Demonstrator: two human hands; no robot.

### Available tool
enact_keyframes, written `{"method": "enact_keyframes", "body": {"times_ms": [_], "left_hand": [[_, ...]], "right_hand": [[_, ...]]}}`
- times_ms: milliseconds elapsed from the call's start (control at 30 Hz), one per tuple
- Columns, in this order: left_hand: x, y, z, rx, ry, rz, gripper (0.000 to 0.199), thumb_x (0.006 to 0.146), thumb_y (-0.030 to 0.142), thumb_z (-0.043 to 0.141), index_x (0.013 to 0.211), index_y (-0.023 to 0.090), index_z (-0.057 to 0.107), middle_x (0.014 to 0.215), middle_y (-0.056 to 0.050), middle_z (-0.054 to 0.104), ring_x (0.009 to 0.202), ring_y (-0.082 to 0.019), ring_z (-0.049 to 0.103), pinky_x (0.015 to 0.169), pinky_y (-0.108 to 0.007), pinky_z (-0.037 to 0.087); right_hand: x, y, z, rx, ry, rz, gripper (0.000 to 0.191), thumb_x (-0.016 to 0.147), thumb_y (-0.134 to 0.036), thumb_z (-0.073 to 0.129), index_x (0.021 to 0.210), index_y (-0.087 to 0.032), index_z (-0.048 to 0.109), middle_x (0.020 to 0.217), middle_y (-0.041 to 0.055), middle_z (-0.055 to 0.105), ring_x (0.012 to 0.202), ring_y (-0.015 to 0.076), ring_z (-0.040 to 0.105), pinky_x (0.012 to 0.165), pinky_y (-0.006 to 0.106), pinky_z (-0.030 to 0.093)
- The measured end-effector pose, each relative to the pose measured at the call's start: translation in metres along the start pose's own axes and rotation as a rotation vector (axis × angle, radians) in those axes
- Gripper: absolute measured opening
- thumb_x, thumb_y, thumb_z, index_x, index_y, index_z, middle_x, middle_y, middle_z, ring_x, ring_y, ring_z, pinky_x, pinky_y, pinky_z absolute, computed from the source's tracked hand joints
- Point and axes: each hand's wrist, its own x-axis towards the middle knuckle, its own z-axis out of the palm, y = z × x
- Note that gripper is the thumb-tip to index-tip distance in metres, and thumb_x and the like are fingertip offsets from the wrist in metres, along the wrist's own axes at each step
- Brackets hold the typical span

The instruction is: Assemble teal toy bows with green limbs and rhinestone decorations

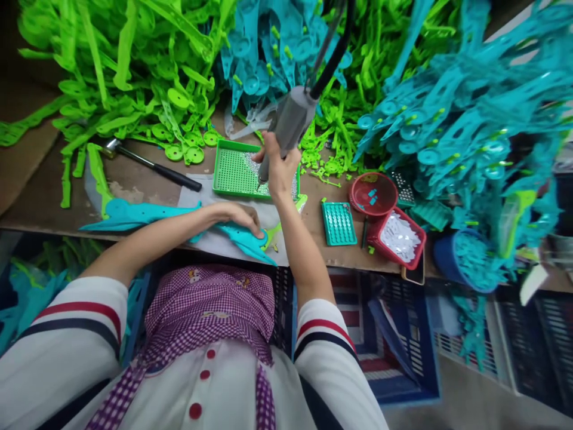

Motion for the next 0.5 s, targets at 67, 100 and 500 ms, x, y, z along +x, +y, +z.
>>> {"method": "enact_keyframes", "body": {"times_ms": [67, 100, 500], "left_hand": [[-0.002, 0.001, 0.0, 0.0, 0.001, -0.006, 0.045, 0.059, 0.05, 0.077, 0.078, 0.009, 0.075, 0.081, -0.012, 0.07, 0.072, -0.022, 0.057, 0.067, -0.036, 0.045], [-0.002, 0.002, 0.0, 0.004, 0.004, -0.011, 0.044, 0.059, 0.05, 0.077, 0.076, 0.01, 0.074, 0.081, -0.012, 0.07, 0.072, -0.022, 0.057, 0.067, -0.035, 0.044], [0.008, -0.006, -0.001, 0.003, -0.032, 0.031, 0.039, 0.056, 0.051, 0.076, 0.068, 0.015, 0.072, 0.071, -0.007, 0.069, 0.069, -0.019, 0.054, 0.066, -0.031, 0.041]], "right_hand": [[-0.004, 0.004, 0.0, 0.001, 0.033, 0.028, 0.058, 0.089, -0.07, 0.039, 0.092, -0.018, 0.065, 0.055, -0.003, 0.055, 0.057, 0.0126, 0.063, 0.058, 0.026, 0.051], [-0.005, 0.006, -0.001, 0.002, 0.032, 0.049, 0.059, 0.088, -0.071, 0.04, 0.091, -0.018, 0.065, 0.055, -0.003, 0.056, 0.057, 0.0127, 0.064, 0.058, 0.026, 0.051], [-0.003, 0.029, 0.004, 0.126, 0.045, 0.102, 0.055, 0.083, -0.071, 0.048, 0.086, -0.019, 0.067, 0.052, -0.0042, 0.052, 0.049, 0.0111, 0.06, 0.05, 0.023, 0.047]]}}
